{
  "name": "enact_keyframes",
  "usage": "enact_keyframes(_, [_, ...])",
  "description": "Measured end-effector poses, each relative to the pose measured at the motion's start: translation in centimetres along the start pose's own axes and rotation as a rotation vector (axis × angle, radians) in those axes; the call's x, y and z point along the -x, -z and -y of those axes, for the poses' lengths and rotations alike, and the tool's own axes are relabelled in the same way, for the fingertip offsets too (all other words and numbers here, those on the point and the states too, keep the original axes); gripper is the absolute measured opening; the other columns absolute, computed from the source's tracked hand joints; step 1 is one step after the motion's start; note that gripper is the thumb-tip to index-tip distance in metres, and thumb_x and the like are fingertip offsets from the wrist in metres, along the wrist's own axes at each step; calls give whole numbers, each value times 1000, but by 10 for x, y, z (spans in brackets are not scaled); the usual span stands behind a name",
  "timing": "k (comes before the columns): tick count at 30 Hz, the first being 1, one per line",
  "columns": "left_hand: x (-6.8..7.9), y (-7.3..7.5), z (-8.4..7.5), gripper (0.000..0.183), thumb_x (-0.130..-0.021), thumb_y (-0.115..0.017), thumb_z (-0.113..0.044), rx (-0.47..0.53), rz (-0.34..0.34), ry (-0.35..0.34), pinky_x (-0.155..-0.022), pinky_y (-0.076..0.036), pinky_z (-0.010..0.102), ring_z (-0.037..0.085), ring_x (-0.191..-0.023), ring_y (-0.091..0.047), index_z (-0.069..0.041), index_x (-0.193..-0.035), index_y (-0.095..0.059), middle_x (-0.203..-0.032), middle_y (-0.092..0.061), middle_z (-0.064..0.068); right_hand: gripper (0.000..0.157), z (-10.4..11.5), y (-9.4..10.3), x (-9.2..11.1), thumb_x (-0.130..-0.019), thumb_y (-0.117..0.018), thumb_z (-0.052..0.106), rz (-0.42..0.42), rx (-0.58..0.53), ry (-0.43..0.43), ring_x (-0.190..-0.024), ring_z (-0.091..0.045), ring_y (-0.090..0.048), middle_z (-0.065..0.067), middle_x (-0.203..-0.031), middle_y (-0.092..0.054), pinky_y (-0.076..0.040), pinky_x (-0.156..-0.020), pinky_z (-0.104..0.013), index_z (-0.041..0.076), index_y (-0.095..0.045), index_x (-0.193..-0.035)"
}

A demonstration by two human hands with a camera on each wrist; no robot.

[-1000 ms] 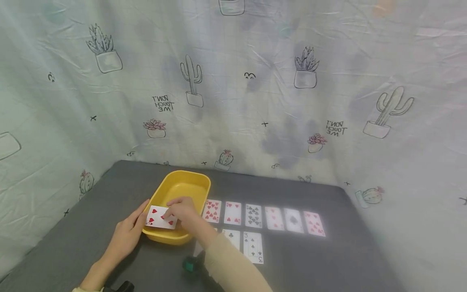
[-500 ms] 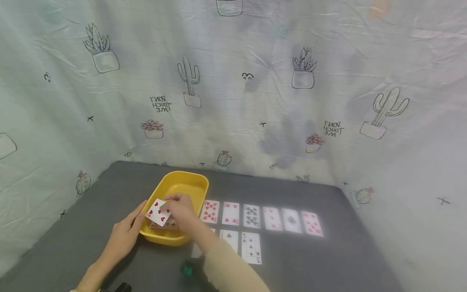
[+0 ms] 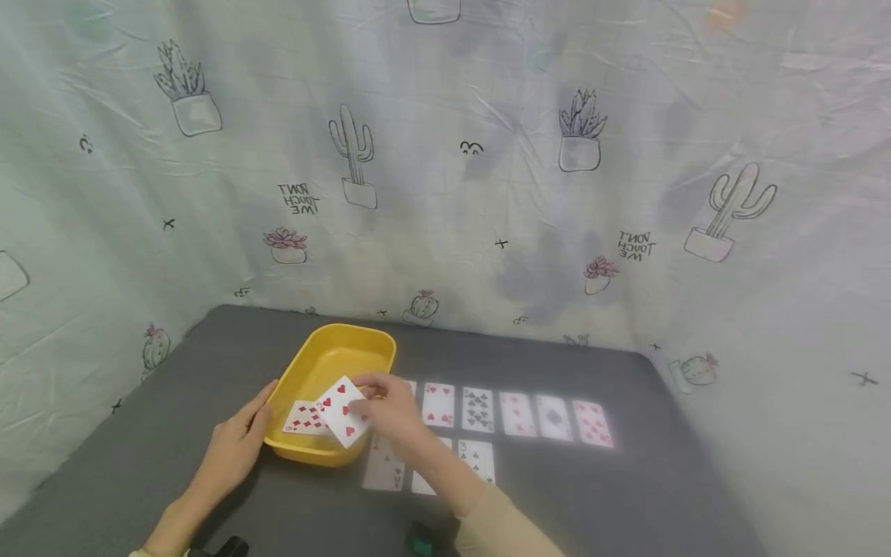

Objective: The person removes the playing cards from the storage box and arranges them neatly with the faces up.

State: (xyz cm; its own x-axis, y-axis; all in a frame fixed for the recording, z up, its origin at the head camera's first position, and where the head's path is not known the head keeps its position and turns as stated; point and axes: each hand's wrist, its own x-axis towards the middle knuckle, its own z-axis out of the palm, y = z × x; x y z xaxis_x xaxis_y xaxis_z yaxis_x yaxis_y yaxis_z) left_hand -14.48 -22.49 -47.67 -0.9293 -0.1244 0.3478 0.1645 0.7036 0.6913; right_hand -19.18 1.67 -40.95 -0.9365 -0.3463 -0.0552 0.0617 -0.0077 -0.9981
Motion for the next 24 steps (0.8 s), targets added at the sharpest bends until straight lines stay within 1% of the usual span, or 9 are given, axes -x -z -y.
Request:
enact_keyframes(2, [0, 0, 0, 44, -97, -35, -35, 4, 10, 4, -87, -36, 53, 34, -115, -42, -28, -140, -30, -131, -44, 14, 27, -2, 17, 9, -76, -67, 3, -6, 14, 2, -80, -23, -58, -13, -92, -55, -51, -65, -33, 7, -64, -103])
enact_keyframes(5, [0, 0, 0, 45, -97, -34, -36, 7, 21, 6, -87, -35, 54, 34, -116, -41, -28, -141, -29, -132, -42, 14, 29, -4, 42, 24, -77, -66, 4, -45, 47, -11, -80, -24, -58, -14, -94, -54, -51, -65, -33, 6, -61, -105])
enact_keyframes(9, [-1, -1, 1, 44, -97, -34, -37, 7, 19, 20, -86, -36, 54, 34, -116, -41, -30, -140, -29, -132, -42, 14, 30, -5, 72, 42, -77, -65, 5, -106, 81, -30, -78, -22, -55, -14, -93, -53, -48, -59, -29, 3, -58, -106])
enact_keyframes(11, [0, -1, 4, 44, -97, -35, -36, 10, 14, 14, -85, -37, 54, 34, -115, -42, -30, -140, -30, -131, -43, 14, 31, -9, 82, 51, -76, -65, 3, -122, 55, -49, -77, -21, -54, -13, -92, -53, -46, -56, -27, 1, -56, -106])
enact_keyframes(14, [0, -1, 9, 44, -97, -36, -33, 19, 3, -17, -84, -38, 53, 33, -114, -43, -30, -140, -29, -131, -43, 14, 28, -14, 97, 63, -75, -64, 2, -146, 8, -98, -71, -17, -50, -9, -87, -53, -41, -53, -25, -1, -53, -101])
enact_keyframes(17, [0, -1, 12, 44, -97, -36, -32, 30, -7, -51, -84, -38, 53, 33, -114, -43, -28, -140, -29, -131, -43, 15, 22, -19, 109, 74, -77, -62, 1, -165, -42, -142, -65, -14, -45, -6, -81, -50, -40, -54, -25, -1, -51, -95])
enact_keyframes(18, [0, 0, 13, 44, -97, -36, -32, 33, -9, -55, -83, -38, 53, 33, -114, -43, -28, -140, -30, -131, -43, 15, 20, -20, 113, 78, -77, -62, 2, -170, -48, -150, -65, -14, -46, -6, -81, -50, -42, -56, -27, -1, -50, -94])
enact_keyframes(21, [2, 1, 17, 44, -97, -35, -33, 32, -5, -54, -85, -36, 54, 35, -115, -42, -28, -140, -30, -131, -43, 15, 19, -23, 126, 90, -78, -61, 3, -199, -43, -174, -67, -16, -49, -7, -80, -51, -46, -61, -32, -2, -48, -91])
enact_keyframes(24, [5, 2, 21, 44, -97, -34, -34, 28, 5, -51, -86, -35, 55, 36, -116, -41, -28, -141, -29, -131, -42, 16, 22, -24, 141, 102, -79, -63, 7, -242, -3, -195, -71, -19, -52, -8, -83, -53, -47, -66, -35, -2, -48, -92])
